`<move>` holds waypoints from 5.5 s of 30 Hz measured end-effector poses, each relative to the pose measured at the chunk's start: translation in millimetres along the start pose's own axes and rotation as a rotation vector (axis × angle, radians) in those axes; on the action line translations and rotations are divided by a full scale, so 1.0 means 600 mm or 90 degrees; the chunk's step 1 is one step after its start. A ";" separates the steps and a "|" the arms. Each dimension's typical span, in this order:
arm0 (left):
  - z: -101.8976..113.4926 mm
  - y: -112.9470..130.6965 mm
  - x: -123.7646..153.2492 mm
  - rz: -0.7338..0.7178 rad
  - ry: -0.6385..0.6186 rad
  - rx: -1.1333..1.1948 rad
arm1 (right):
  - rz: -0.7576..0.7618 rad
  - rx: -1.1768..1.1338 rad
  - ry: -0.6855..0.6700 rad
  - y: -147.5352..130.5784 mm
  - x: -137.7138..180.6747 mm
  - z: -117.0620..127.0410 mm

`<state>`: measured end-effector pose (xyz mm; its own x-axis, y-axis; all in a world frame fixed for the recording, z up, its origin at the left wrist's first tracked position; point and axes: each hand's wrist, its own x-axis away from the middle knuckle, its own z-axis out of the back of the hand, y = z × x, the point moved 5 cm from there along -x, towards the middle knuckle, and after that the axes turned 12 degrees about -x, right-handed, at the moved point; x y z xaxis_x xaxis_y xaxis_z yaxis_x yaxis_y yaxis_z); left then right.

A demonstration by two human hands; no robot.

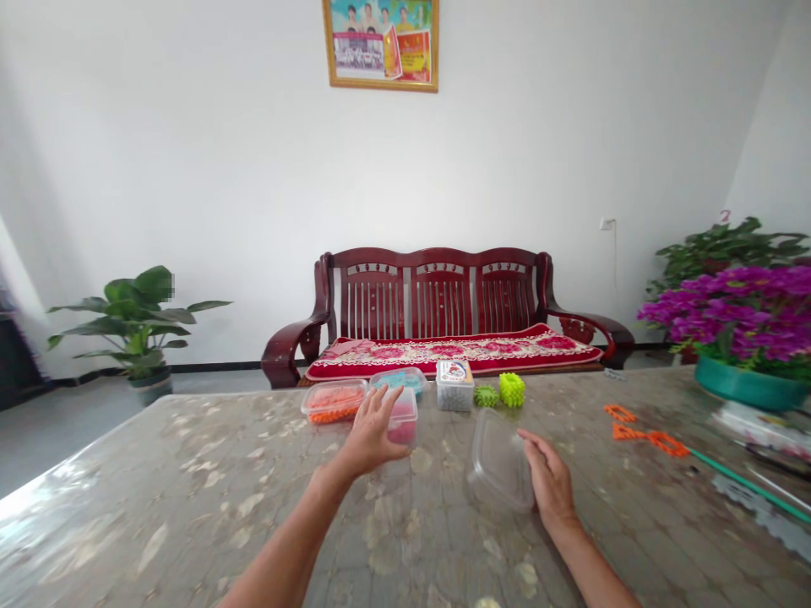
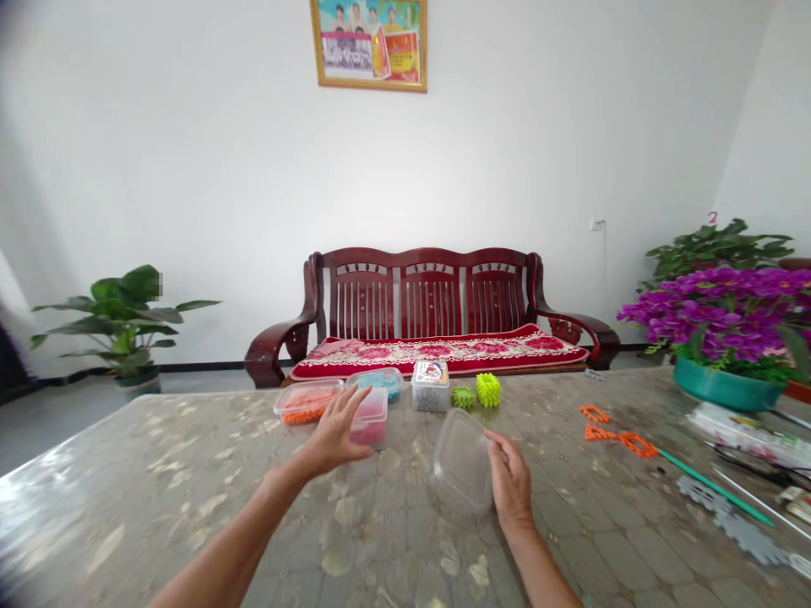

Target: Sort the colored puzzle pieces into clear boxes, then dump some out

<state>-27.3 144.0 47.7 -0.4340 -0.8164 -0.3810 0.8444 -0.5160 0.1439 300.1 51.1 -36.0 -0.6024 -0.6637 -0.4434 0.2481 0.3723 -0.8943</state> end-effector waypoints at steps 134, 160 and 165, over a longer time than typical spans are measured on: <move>-0.064 0.118 0.032 0.077 -0.066 0.230 | 0.594 0.312 -0.299 -0.199 0.123 -0.136; -0.057 0.106 0.038 -0.023 -0.102 0.299 | 0.284 0.369 -0.422 -0.197 0.125 -0.146; -0.055 0.106 0.039 -0.047 -0.078 0.267 | 0.254 0.435 -0.454 -0.205 0.132 -0.150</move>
<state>26.9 100.7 17.9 -0.5439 -0.7848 -0.2971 0.6199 -0.6144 0.4882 153.4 11.2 44.1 0.1449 -0.8829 -0.4467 0.8361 0.3507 -0.4219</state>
